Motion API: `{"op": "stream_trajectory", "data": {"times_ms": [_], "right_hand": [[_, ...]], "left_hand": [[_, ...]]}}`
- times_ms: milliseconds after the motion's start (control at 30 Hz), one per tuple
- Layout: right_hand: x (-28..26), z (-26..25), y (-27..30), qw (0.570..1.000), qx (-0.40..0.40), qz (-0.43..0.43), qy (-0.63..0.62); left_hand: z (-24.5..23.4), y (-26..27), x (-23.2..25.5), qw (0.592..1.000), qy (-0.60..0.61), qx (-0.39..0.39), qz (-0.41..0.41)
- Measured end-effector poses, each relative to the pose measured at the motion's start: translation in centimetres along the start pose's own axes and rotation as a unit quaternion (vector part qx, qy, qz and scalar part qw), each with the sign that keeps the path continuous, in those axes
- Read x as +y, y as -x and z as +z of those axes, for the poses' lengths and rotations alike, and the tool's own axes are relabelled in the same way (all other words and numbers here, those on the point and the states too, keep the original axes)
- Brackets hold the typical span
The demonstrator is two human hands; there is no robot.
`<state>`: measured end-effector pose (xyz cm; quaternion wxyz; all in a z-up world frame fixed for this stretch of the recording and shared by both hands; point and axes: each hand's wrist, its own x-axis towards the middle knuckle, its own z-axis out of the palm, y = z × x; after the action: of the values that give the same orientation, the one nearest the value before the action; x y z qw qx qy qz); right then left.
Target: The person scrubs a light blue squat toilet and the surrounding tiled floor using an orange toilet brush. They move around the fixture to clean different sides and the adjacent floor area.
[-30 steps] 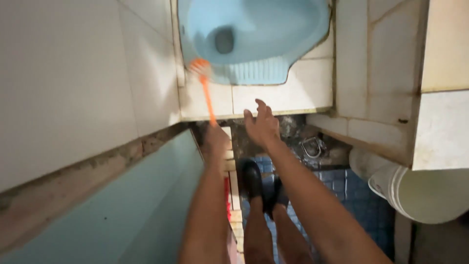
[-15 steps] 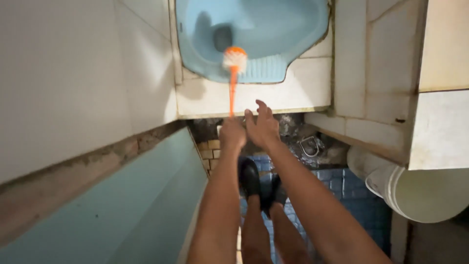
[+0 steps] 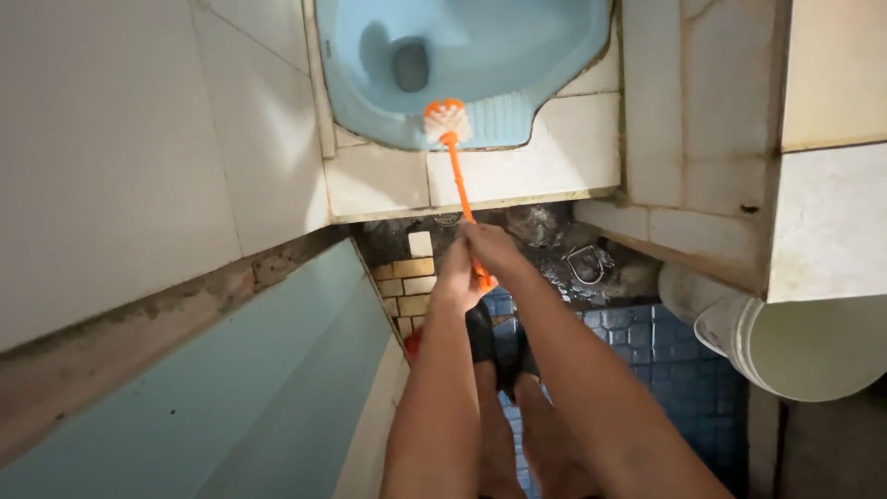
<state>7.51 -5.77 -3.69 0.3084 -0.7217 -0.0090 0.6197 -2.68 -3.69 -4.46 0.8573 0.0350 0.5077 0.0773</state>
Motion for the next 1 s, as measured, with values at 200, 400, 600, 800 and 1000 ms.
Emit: {"op": "stream_trajectory", "data": {"times_ms": [200,400,600,800,1000], "right_hand": [[2.5,-4.3,-2.6,0.904,0.242,-0.124,0.33],[6.4,-4.9,-8.2,0.756,0.154,-0.103,0.628],[-0.3,-0.8,-1.6,0.914,0.178,-0.088,0.355],[-4.8,0.3,1.1,0.925,0.236,-0.073,0.289],[0.3,-2.0,-6.1,0.828,0.168,-0.155,0.512]], "left_hand": [[4.6,5.1,4.2,0.962,-0.159,0.22,-0.029],[2.2,2.6,3.0,0.919,-0.305,0.198,0.148],[3.7,3.8,4.0,0.912,-0.326,0.177,0.176],[0.5,1.9,3.7,0.879,-0.354,0.217,0.234],[-1.4,1.2,3.1,0.931,-0.253,0.175,0.198]]}}
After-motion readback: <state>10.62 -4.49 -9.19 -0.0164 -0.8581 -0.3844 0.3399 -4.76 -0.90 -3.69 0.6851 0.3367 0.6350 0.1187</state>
